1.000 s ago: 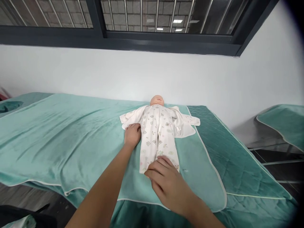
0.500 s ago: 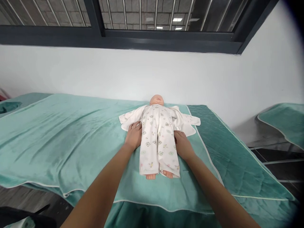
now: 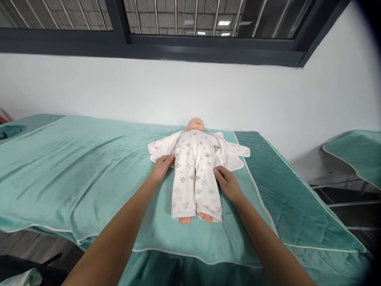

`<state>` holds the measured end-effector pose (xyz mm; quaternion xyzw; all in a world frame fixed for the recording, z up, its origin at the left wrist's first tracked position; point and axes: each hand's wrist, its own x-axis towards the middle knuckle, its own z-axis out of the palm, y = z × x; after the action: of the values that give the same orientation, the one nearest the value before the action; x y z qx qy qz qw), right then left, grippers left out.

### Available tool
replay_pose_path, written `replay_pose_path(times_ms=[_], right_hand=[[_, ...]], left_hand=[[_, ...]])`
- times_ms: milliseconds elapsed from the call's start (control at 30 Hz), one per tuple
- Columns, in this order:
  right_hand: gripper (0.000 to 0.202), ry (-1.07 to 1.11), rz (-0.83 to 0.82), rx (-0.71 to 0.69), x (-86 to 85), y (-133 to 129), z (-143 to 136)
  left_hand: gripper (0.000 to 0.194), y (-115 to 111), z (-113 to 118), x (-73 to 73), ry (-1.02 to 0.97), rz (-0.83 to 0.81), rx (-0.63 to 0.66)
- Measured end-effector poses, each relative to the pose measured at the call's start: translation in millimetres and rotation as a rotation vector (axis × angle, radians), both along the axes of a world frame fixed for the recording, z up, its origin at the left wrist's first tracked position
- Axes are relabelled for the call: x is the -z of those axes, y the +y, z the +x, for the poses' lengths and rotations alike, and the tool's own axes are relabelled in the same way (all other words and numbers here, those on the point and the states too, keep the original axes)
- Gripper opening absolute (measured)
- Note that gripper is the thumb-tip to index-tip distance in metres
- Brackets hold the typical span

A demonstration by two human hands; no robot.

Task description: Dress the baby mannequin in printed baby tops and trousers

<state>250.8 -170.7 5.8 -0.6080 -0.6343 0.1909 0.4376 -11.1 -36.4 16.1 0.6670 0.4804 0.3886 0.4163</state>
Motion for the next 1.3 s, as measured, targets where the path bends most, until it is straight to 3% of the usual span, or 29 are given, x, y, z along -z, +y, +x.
replay_pose_path(times_ms=[133,333,533,800,1067,1233,1300], right_hand=[[0.037,0.067,-0.021,-0.048,0.8,1.6,0.9],[0.038,0.122,-0.018,-0.017,1.7,1.9,0.6],[0.038,0.173,-0.028,0.052,5.1,1.6,3.7],[0.034,0.162,-0.007,0.207,5.4,-0.8,7.9],[0.038,0.198,-0.024,0.181,3.0,-1.7,7.7],[0.037,0.223,0.020,0.214,2.7,-0.2,6.1],[0.032,0.255,0.095,0.239,-1.1,-5.4,0.5]], left_hand=[[0.045,-3.5,-4.6,-7.4,-0.078,-0.117,0.135],[0.033,-7.7,-8.8,-18.5,-0.118,-0.164,0.208],[0.018,-5.8,-11.0,-12.5,-0.283,-0.151,0.101],[0.017,-0.4,-8.5,-1.1,-0.249,-0.028,-0.111],[0.029,-5.6,-4.7,-2.2,-0.109,0.016,-0.102],[0.035,-3.5,2.8,1.4,0.339,0.228,-0.081],[0.030,-1.5,7.5,3.5,0.427,0.295,-0.075]])
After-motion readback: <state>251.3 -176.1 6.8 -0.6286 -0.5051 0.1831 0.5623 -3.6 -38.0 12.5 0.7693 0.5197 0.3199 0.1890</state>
